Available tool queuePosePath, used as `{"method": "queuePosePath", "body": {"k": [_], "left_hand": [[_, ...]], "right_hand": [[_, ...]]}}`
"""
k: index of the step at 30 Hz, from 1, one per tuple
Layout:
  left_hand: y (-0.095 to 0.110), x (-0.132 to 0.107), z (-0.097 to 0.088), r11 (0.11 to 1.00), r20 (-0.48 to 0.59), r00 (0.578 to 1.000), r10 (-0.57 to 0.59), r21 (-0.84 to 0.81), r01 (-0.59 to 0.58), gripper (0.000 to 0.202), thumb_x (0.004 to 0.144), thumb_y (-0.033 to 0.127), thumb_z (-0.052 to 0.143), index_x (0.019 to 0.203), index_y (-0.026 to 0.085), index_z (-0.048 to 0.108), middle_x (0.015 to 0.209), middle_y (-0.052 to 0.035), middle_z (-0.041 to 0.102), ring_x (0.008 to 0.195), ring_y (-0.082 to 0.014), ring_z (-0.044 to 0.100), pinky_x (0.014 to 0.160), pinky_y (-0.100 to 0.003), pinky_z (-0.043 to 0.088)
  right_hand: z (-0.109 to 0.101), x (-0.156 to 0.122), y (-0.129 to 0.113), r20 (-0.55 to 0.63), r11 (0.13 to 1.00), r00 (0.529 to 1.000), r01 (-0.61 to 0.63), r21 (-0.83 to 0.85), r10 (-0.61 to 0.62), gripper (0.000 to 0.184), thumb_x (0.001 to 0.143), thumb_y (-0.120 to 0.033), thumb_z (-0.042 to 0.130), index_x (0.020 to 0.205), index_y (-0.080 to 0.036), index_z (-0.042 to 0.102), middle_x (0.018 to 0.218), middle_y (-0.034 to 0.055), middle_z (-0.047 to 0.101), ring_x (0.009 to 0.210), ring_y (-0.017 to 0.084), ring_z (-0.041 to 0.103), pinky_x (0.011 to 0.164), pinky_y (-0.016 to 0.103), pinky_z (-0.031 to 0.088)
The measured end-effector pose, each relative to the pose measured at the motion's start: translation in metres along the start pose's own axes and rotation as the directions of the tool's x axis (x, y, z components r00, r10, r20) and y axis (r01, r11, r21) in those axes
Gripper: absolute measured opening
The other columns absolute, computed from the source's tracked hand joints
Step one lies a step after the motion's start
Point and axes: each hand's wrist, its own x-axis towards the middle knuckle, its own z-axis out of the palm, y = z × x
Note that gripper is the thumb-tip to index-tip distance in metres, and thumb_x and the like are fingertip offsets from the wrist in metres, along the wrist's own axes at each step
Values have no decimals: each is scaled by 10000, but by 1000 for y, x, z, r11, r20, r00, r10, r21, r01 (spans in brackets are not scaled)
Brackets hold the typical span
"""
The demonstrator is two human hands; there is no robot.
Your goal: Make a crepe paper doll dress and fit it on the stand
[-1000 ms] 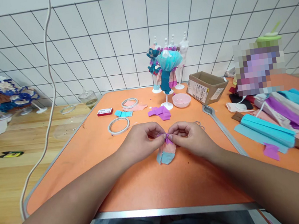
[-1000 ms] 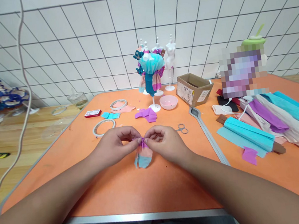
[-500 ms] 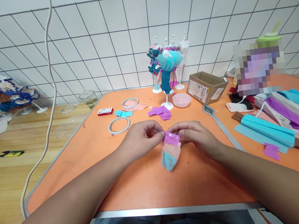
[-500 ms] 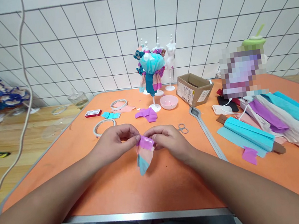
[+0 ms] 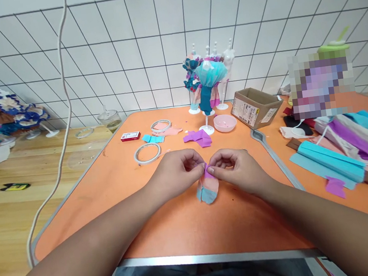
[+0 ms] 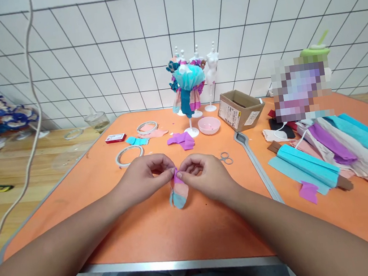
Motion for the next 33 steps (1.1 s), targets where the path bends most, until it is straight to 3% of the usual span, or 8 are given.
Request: {"method": "queuePosePath", "body": {"k": [6, 18, 26, 33], "left_hand": [[0, -3, 3, 991, -60, 996, 72, 117, -64, 62, 730, 223, 575, 717, 188, 624, 701, 21, 660, 646, -116, 596, 586, -223, 457], [0, 0, 4, 996, -11, 998, 58, 73, -57, 86, 761, 243, 553, 742, 183, 613, 719, 14, 658, 652, -115, 593, 592, -229, 461], [3, -2, 2, 991, -79, 994, 80, 113, -71, 92, 765, 248, 534, 717, 182, 575, 683, 17, 629, 628, -110, 572, 577, -223, 451], [0, -1, 1, 990, -80, 992, 94, 117, -84, 83, 762, 241, 539, 724, 179, 579, 698, 12, 640, 636, -111, 576, 579, -219, 452]], "right_hand": [[6, -1, 4, 11, 999, 999, -34, 42, 34, 142, 736, -301, 653, 795, -174, 635, 756, 18, 646, 671, 137, 592, 634, 261, 471], [6, 1, 7, -10, 993, 998, -66, 94, 67, 78, 716, -236, 639, 743, -173, 604, 687, -13, 588, 619, 114, 546, 566, 233, 428], [1, -4, -2, 98, 970, 995, -28, 241, 4, 158, 771, -280, 622, 862, -160, 668, 845, 48, 701, 779, 170, 644, 708, 289, 507], [3, -3, -1, 22, 993, 1000, -22, 114, 20, 155, 773, -285, 636, 858, -169, 694, 877, 53, 726, 812, 190, 669, 748, 308, 528]]}}
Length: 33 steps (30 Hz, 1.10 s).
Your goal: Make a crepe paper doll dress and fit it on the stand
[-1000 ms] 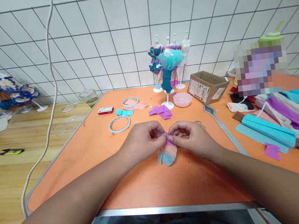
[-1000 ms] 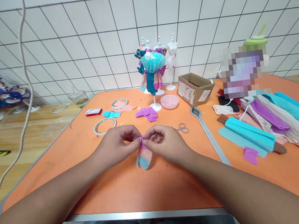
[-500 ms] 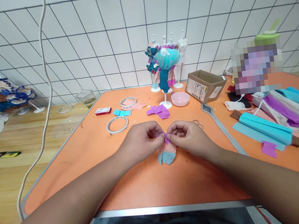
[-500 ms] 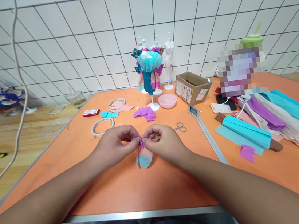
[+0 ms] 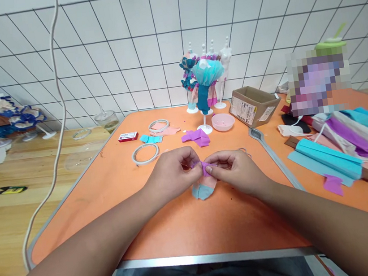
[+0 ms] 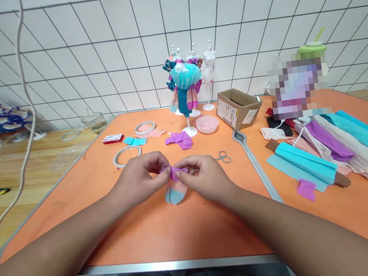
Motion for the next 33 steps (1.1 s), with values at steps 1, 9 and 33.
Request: {"method": "queuePosePath", "body": {"k": [1, 9, 33], "left_hand": [[0, 0, 0, 1000, 2, 1000, 3, -1, -3, 82, 762, 241, 541, 722, 180, 580, 699, 13, 641, 639, -111, 577, 581, -219, 453], [2, -2, 3, 1000, -4, 1000, 0, -5, 0, 46, 735, 214, 561, 704, 184, 575, 713, 16, 648, 668, -116, 597, 611, -229, 472], [10, 0, 3, 985, 97, 993, -68, -149, 82, 118, 782, 246, 551, 738, 174, 634, 756, -3, 685, 705, -123, 630, 673, -239, 510]], "right_hand": [[0, 0, 1, -15, 1000, 1000, 0, -17, 0, 143, 768, -276, 639, 849, -169, 691, 863, 51, 723, 797, 185, 668, 737, 302, 527], [2, 2, 5, -31, 1000, 999, -16, -18, 16, 167, 738, -312, 664, 828, -172, 651, 758, 23, 656, 704, 149, 618, 655, 266, 501], [-1, 4, 6, -30, 999, 999, -14, -50, 13, 51, 708, -212, 601, 742, -175, 591, 670, -18, 567, 608, 108, 534, 550, 214, 419]]}}
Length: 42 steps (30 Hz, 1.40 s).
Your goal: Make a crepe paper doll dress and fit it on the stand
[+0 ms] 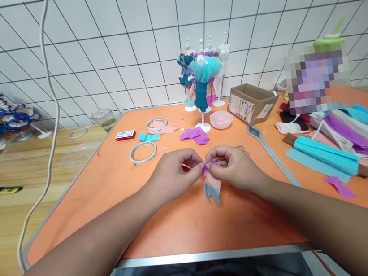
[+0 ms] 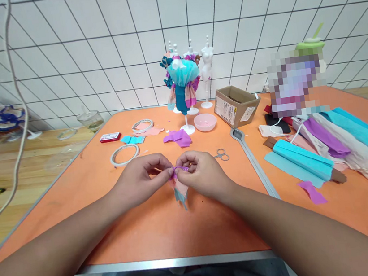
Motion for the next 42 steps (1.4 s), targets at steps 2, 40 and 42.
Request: {"method": "queuePosePath", "body": {"k": [2, 40, 42], "left_hand": [[1, 0, -1, 1000, 23, 1000, -12, -25, 13, 131, 793, 250, 547, 753, 176, 646, 761, -4, 693, 713, -126, 637, 683, -240, 510], [-23, 11, -8, 841, 466, 857, -218, -357, 408, 232, 732, 351, 660, 836, 148, 615, 773, -1, 609, 737, -123, 570, 694, -263, 458], [-20, 11, -7, 831, 465, 852, -241, -354, 428, 227, 743, 347, 648, 832, 147, 592, 768, 5, 588, 720, -115, 562, 676, -258, 453]], "right_hand": [[0, 0, 0, -7, 1000, 1000, 1, -28, -2, 38, 702, -202, 594, 729, -178, 583, 646, -28, 546, 584, 101, 514, 527, 207, 400], [-10, 5, -4, 141, 981, 988, 85, -177, -60, 105, 758, -239, 629, 809, -180, 699, 805, 17, 707, 744, 138, 626, 687, 247, 505], [-9, 5, -3, 135, 978, 989, 81, -191, -55, 125, 761, -248, 627, 828, -181, 708, 813, 19, 712, 742, 138, 624, 677, 245, 501]]}}
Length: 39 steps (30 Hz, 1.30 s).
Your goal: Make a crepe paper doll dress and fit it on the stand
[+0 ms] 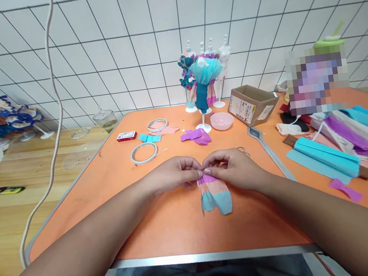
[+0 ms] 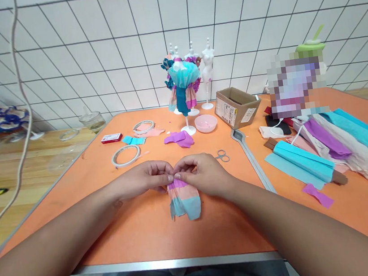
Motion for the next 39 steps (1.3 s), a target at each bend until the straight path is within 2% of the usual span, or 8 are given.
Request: {"method": "queuePosePath", "body": {"k": [5, 10, 16, 24, 30, 34, 37, 39], "left_hand": [[-3, 3, -1, 999, -52, 998, 47, -20, -48, 252, 735, 271, 657, 932, 165, 543, 808, 20, 552, 690, -94, 532, 617, -233, 428], [-9, 7, -5, 993, -83, 989, 120, 15, -119, 349, 698, 233, 713, 995, 173, 539, 801, 30, 541, 689, -90, 528, 626, -238, 424], [-11, 9, -10, 980, 0, 985, 173, -103, -172, 353, 677, 220, 749, 966, 161, 554, 775, 28, 564, 686, -78, 517, 659, -230, 413], [-12, 11, -13, 975, 51, 986, 157, -167, -146, 359, 673, 192, 755, 983, 165, 575, 831, 4, 612, 757, -98, 559, 729, -251, 427], [-11, 9, -15, 960, 27, 989, 147, -245, -136, 386, 668, 191, 760, 1014, 174, 588, 932, -26, 627, 865, -133, 591, 833, -305, 431], [-9, 4, -21, 943, 42, 989, 144, -308, -124, 551, 696, 240, 754, 1196, 231, 521, 1114, -60, 598, 1021, -180, 583, 933, -368, 414], [-8, 3, -23, 942, 67, 987, 144, -316, -116, 672, 688, 280, 765, 1284, 257, 457, 1196, -80, 570, 1087, -205, 564, 942, -384, 417], [-9, 4, -19, 954, 102, 986, 131, -283, -98, 673, 661, 277, 785, 1262, 233, 486, 1168, -79, 590, 1059, -197, 573, 919, -359, 427]], "right_hand": [[2, 1, 8, 27, 1000, 999, -25, -2, 25, 172, 761, -273, 629, 880, -197, 728, 863, 24, 726, 774, 153, 634, 689, 255, 486], [4, 1, 10, 106, 995, 993, -67, 74, 59, 159, 758, -290, 622, 817, -179, 718, 766, 22, 702, 709, 149, 618, 639, 249, 468], [1, 0, 6, 128, 993, 989, -89, 78, 79, 174, 753, -319, 626, 772, -162, 699, 740, 24, 678, 687, 143, 595, 617, 243, 448], [2, 1, 7, 127, 991, 987, -107, 81, 96, 153, 740, -295, 629, 759, -160, 698, 734, 24, 679, 677, 142, 585, 604, 239, 438], [2, 2, 9, 72, 987, 991, -120, 103, 113, 158, 733, -293, 636, 796, -174, 718, 791, 29, 708, 738, 161, 616, 650, 250, 458], [-1, 4, 10, -9, 981, 991, -131, 142, 134, 160, 739, -303, 634, 791, -166, 699, 809, 34, 701, 745, 160, 609, 681, 263, 459], [-1, 5, 10, -98, 954, 980, -139, 267, 170, 163, 726, -310, 655, 781, -157, 669, 796, 28, 675, 731, 146, 599, 691, 263, 462], [1, 5, 11, -147, 915, 969, -131, 382, 200, 198, 722, -343, 668, 790, -158, 648, 779, 17, 646, 702, 135, 584, 674, 263, 465]]}}
